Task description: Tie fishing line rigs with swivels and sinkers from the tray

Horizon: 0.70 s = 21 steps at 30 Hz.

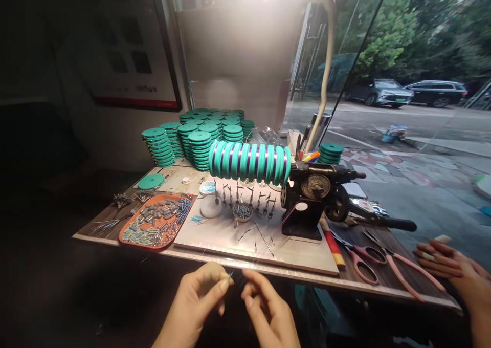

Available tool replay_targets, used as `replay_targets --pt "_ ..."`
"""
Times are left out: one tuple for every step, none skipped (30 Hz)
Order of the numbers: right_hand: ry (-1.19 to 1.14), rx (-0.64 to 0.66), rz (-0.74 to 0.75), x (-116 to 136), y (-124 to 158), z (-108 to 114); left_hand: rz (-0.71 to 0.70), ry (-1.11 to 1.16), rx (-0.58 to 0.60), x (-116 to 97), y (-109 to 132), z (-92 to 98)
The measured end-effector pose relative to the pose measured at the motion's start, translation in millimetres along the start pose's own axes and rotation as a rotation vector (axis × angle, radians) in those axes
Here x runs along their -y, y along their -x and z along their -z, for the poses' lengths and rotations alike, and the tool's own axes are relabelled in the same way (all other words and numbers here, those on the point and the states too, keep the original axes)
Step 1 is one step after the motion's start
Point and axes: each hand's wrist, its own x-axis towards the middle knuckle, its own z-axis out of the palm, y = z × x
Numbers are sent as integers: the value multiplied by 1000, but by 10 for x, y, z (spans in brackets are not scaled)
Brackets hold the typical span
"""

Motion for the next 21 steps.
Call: replay_targets --pt "-16 33 -2 33 -46 -8 -20 -55 -11 1 -14 -13" --pt "-11 52 19 67 -86 -14 -39 -104 -16 -1 -26 -26" --pt "10 55 58 101 -119 -15 -60 -143 -15 -7 -36 -36" --pt "42 52 107 132 -143 -10 -80 -170 -8 -15 -46 -43" --pt "83 69 159 158 -160 3 -98 -182 8 -25 -54 -46" --pt "125 99 205 180 -169 26 -108 -181 28 -37 -62 -45" --pt "168 127 243 199 -172 60 -112 -171 55 -48 -69 -40" --pt "221 147 278 219 -170 102 -109 -157 82 -56 -75 -32" --pt "284 128 312 243 -167 152 -104 -149 109 -61 -79 -22" --pt "351 63 348 274 -167 203 -109 -153 128 -61 -82 -13" --pt "415 -26 395 316 -174 251 -127 -164 141 -57 -83 -5" --pt "478 -110 461 368 -195 290 -154 -180 146 -49 -83 0" --pt "548 -157 550 430 -232 316 -182 -199 148 -40 -82 1" --pt "626 -170 646 498 -289 324 -208 -214 147 -30 -80 -2" --pt "707 -151 740 568 -364 313 -228 -227 148 -20 -78 -6" --pt "790 -104 819 636 -453 286 -237 -238 153 -9 -77 -13" --pt "871 -67 869 700 -547 247 -238 -248 156 1 -77 -19" --pt "945 -57 893 756 -637 203 -238 -257 153 14 -80 -24" --pt "1007 -63 891 805 -712 161 -241 -261 148 30 -84 -28" --pt "1053 -73 878 844 -762 129 -248 -260 140 48 -90 -29" --pt "1074 -72 868 873 -782 115 -255 -254 134 70 -98 -29"
